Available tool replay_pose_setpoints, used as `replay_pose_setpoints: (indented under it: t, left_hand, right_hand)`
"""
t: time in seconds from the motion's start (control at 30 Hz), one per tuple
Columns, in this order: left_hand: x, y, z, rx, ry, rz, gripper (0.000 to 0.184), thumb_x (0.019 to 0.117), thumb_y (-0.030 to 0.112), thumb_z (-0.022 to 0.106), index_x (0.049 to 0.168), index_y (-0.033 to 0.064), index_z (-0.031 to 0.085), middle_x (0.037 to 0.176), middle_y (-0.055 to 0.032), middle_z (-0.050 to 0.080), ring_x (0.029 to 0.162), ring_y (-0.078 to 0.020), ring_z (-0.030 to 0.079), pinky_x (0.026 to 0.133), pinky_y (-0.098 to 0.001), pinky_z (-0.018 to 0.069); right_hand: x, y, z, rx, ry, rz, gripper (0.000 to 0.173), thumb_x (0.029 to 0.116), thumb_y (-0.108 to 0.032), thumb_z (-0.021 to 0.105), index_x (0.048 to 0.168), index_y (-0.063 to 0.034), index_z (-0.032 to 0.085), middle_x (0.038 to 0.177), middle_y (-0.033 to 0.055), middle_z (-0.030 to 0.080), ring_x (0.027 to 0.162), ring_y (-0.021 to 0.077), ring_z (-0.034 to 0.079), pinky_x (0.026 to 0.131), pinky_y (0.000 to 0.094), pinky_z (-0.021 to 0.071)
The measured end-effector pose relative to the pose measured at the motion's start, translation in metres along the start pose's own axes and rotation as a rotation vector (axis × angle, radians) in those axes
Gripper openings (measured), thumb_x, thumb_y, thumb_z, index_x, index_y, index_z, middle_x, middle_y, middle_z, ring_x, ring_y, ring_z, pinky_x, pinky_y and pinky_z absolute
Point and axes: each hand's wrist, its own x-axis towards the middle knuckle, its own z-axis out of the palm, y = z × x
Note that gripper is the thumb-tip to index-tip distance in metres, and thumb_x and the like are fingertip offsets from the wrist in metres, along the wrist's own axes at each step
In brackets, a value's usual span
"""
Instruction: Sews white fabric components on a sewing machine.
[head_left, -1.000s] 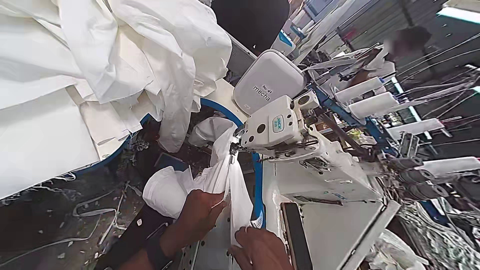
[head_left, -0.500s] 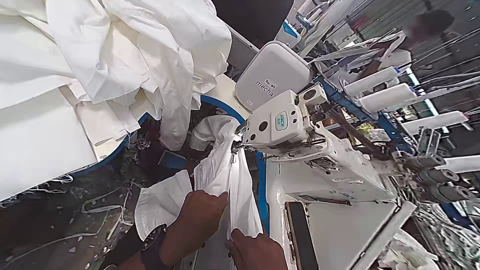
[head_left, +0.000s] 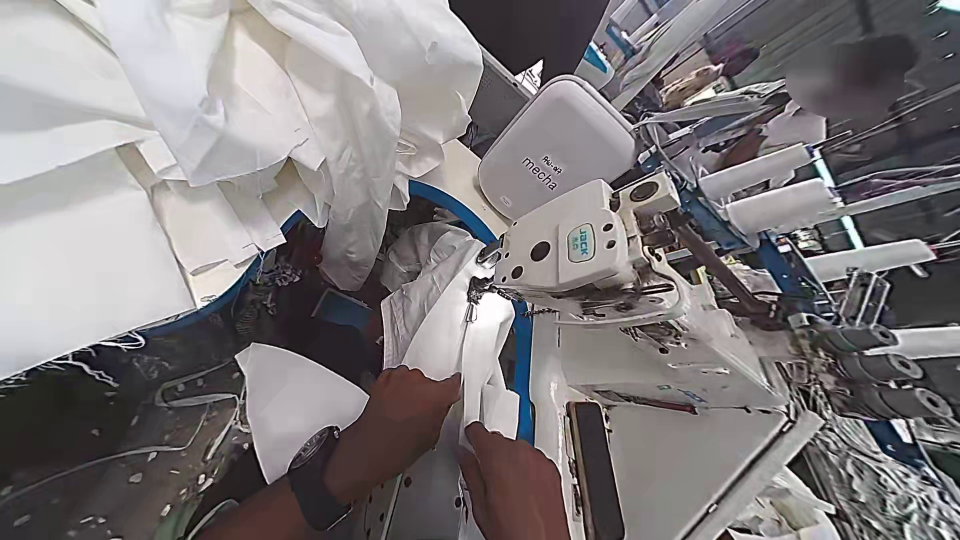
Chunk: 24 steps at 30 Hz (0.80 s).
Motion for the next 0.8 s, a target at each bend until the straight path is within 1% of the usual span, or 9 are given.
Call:
replay_pose_setpoints:
  t: [0.1, 0.2, 0.27, 0.33, 0.43, 0.5, 0.6, 0.7, 0.8]
  left_hand:
    - [0.002, -0.002, 0.002, -0.041, 0.007, 0.007, 0.024, 0.1008, 0.012, 0.058, 0.111, 0.0039, 0.077, 0.071, -0.0190, 0.069, 0.068, -0.0400, 0.070, 0.062, -0.0554, 0.0509]
    - [0.005, -0.010, 0.027, 0.076, 0.413, 0.157, 0.009, 0.0826, 0.008, 0.069, 0.081, 0.0087, 0.078, 0.064, -0.0089, 0.063, 0.057, -0.0263, 0.065, 0.054, -0.0415, 0.0500]
    - [0.011, -0.012, 0.036, 0.110, 0.519, 0.178, 0.007, 0.0796, 0.008, 0.070, 0.075, 0.0090, 0.076, 0.061, -0.0071, 0.059, 0.054, -0.0237, 0.061, 0.053, -0.0380, 0.0474]
    - [0.012, -0.011, 0.032, 0.028, 0.418, 0.142, 0.010, 0.0846, 0.005, 0.068, 0.076, 0.0037, 0.073, 0.061, -0.0108, 0.062, 0.055, -0.0276, 0.066, 0.051, -0.0421, 0.0507]
    - [0.022, -0.015, 0.024, -0.161, 0.264, 0.052, 0.023, 0.0976, 0.006, 0.056, 0.081, -0.0035, 0.070, 0.068, -0.0185, 0.066, 0.066, -0.0363, 0.070, 0.059, -0.0518, 0.0527]
    - [0.027, -0.020, 0.023, -0.210, 0.264, 0.035, 0.029, 0.1009, 0.013, 0.053, 0.082, -0.0029, 0.068, 0.066, -0.0175, 0.063, 0.063, -0.0350, 0.067, 0.058, -0.0507, 0.0505]
    - [0.023, -0.023, 0.017, -0.253, 0.283, 0.010, 0.026, 0.1009, 0.014, 0.055, 0.094, -0.0022, 0.074, 0.070, -0.0166, 0.068, 0.066, -0.0326, 0.070, 0.062, -0.0507, 0.0532]
    - [0.016, -0.020, 0.020, -0.279, 0.280, -0.016, 0.026, 0.1010, 0.013, 0.055, 0.102, -0.0026, 0.075, 0.076, -0.0170, 0.072, 0.071, -0.0320, 0.072, 0.066, -0.0502, 0.0548]
    - [0.017, -0.015, 0.024, -0.304, 0.309, -0.038, 0.026, 0.1008, 0.013, 0.056, 0.108, -0.0030, 0.075, 0.082, -0.0179, 0.074, 0.076, -0.0329, 0.074, 0.070, -0.0510, 0.0566]
  right_hand:
    - [0.005, 0.009, -0.013, 0.055, -0.023, -0.057, 0.014, 0.0860, -0.015, 0.071, 0.082, -0.0022, 0.075, 0.068, 0.0134, 0.069, 0.066, 0.0323, 0.071, 0.065, 0.0523, 0.0506]
    - [0.013, 0.015, -0.007, 0.110, -0.013, -0.102, 0.012, 0.0841, -0.015, 0.071, 0.081, -0.0045, 0.076, 0.075, 0.0120, 0.071, 0.071, 0.0312, 0.071, 0.065, 0.0515, 0.0498]
    - [0.020, 0.019, -0.002, 0.095, 0.033, -0.125, 0.012, 0.0822, -0.017, 0.070, 0.079, -0.0073, 0.077, 0.079, 0.0094, 0.071, 0.076, 0.0320, 0.069, 0.064, 0.0506, 0.0483]
    - [0.029, 0.020, 0.004, 0.083, 0.066, -0.147, 0.013, 0.0805, -0.020, 0.070, 0.078, -0.0097, 0.077, 0.079, 0.0072, 0.070, 0.080, 0.0335, 0.067, 0.065, 0.0502, 0.0462]
    - [0.046, 0.026, 0.016, 0.190, 0.044, -0.128, 0.016, 0.0822, -0.020, 0.072, 0.076, -0.0052, 0.075, 0.075, 0.0105, 0.067, 0.081, 0.0369, 0.065, 0.068, 0.0534, 0.0467]
    - [0.039, 0.031, 0.009, 0.272, 0.050, -0.101, 0.017, 0.0827, -0.018, 0.074, 0.075, -0.0022, 0.074, 0.072, 0.0121, 0.066, 0.079, 0.0381, 0.065, 0.070, 0.0556, 0.0485]
    - [0.014, 0.058, -0.012, 0.348, -0.055, -0.152, 0.023, 0.0810, -0.021, 0.075, 0.069, -0.0029, 0.069, 0.069, 0.0111, 0.065, 0.077, 0.0349, 0.063, 0.071, 0.0525, 0.0460]
    - [-0.002, 0.095, -0.014, 0.073, 0.006, 0.006, 0.017, 0.0772, -0.013, 0.084, 0.078, 0.0011, 0.074, 0.075, 0.0206, 0.070, 0.082, 0.0474, 0.068, 0.078, 0.0687, 0.0477]
    - [-0.017, 0.073, -0.033, 0.000, 0.032, 0.050, 0.021, 0.0799, -0.013, 0.080, 0.091, 0.0026, 0.074, 0.071, 0.0199, 0.069, 0.071, 0.0440, 0.069, 0.074, 0.0637, 0.0513]
